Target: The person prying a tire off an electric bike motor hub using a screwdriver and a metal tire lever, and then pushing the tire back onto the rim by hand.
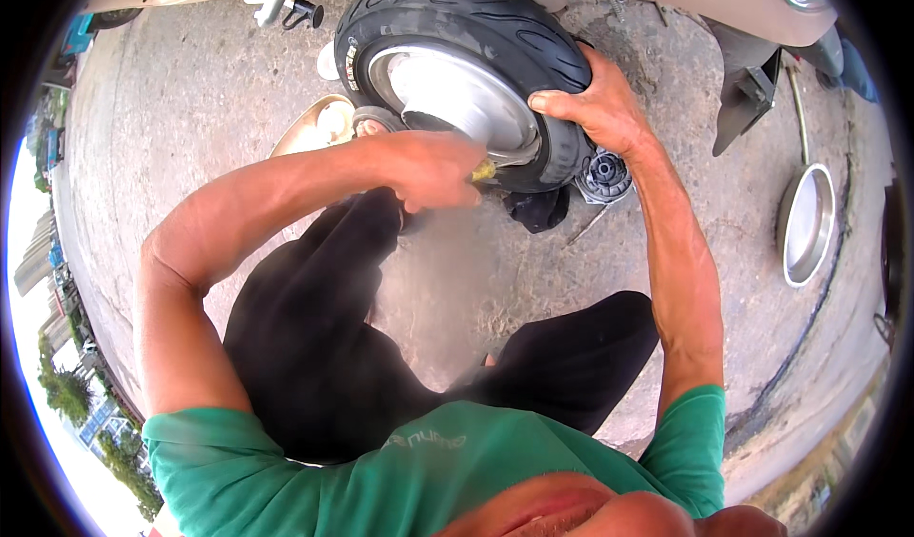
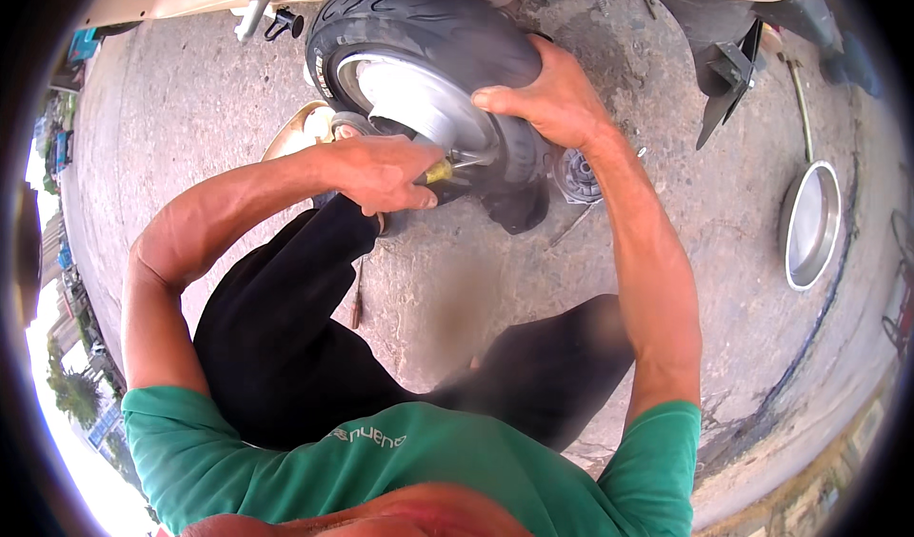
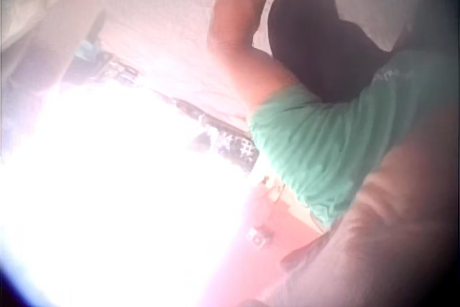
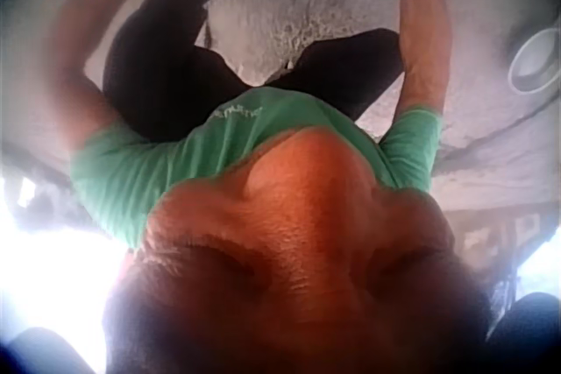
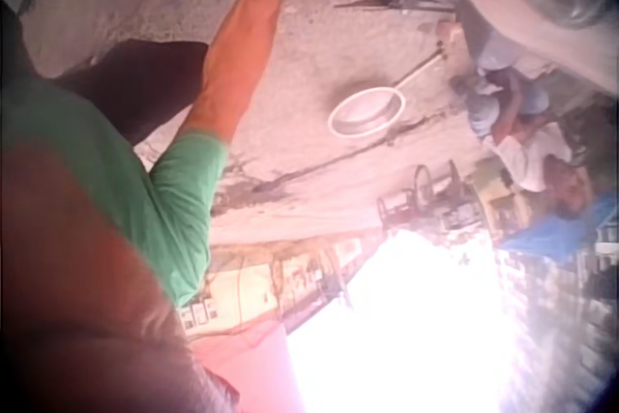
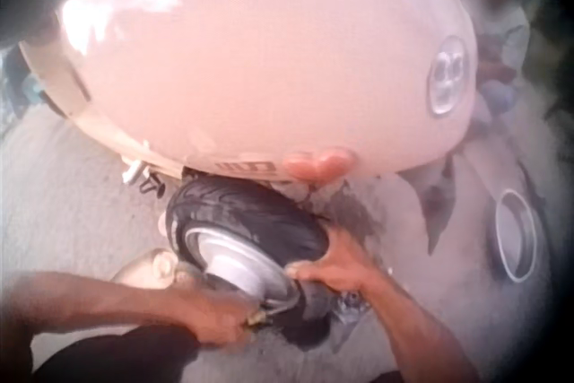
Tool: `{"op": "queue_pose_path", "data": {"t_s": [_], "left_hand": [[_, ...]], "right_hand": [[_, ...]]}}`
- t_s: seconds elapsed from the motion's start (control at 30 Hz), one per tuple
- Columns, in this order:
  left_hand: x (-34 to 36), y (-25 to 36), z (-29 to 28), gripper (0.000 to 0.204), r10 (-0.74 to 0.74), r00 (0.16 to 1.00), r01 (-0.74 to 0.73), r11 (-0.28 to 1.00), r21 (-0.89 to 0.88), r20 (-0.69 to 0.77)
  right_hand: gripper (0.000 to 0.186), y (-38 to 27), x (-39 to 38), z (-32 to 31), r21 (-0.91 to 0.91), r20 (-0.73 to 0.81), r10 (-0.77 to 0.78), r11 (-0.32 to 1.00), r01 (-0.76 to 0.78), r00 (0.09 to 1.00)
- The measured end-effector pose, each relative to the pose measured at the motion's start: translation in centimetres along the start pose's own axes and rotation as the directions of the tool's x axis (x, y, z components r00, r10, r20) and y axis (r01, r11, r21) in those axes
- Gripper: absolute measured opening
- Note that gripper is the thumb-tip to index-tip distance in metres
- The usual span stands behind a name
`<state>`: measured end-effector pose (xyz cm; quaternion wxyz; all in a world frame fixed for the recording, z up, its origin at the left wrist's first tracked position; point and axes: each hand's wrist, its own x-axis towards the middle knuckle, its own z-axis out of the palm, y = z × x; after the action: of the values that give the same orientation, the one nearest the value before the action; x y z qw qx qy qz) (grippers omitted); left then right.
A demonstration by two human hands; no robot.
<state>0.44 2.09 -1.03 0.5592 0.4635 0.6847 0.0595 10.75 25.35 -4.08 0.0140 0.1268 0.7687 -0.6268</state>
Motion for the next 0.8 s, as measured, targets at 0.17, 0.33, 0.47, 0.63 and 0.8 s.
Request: {"op": "queue_pose_path", "data": {"t_s": [0.17, 0.33, 0.47, 0.63, 0.8], "left_hand": [[1.6, 0.7, 4.2, 0.025, -0.152, 0.954, 0.299, 0.515, -0.803, 0.257], [3.1, 3.1, 11.5, 0.020, -0.271, 0.951, 0.190, 0.122, -0.974, 0.151], [5.6, 9.1, 14.1, 0.018, -0.356, 0.922, 0.124, -0.094, -0.988, 0.150], [11.6, 10.0, 17.8, 0.020, -0.406, 0.914, -0.094, -0.245, -0.965, 0.014], [13.5, 8.3, 19.3, 0.023, -0.371, 0.910, -0.239, -0.105, -0.965, -0.185]], "right_hand": [[0.071, -0.1, 0.3, 0.0, 0.033, 0.031, -0.017, 0.999, 0.016, 0.999], [0.072, 0.1, 0.2, 0.0, -0.007, 0.013, -0.014, 1.000, 0.014, 1.000], [0.071, 0.5, 0.0, 0.2, -0.003, -0.010, -0.046, 0.999, 0.046, 0.999], [0.069, 1.3, 0.1, 0.2, -0.019, -0.015, -0.107, 0.994, 0.107, 0.994], [0.078, 1.3, -0.3, 0.8, -0.043, -0.183, -0.139, 0.990, 0.133, 0.973]]}}
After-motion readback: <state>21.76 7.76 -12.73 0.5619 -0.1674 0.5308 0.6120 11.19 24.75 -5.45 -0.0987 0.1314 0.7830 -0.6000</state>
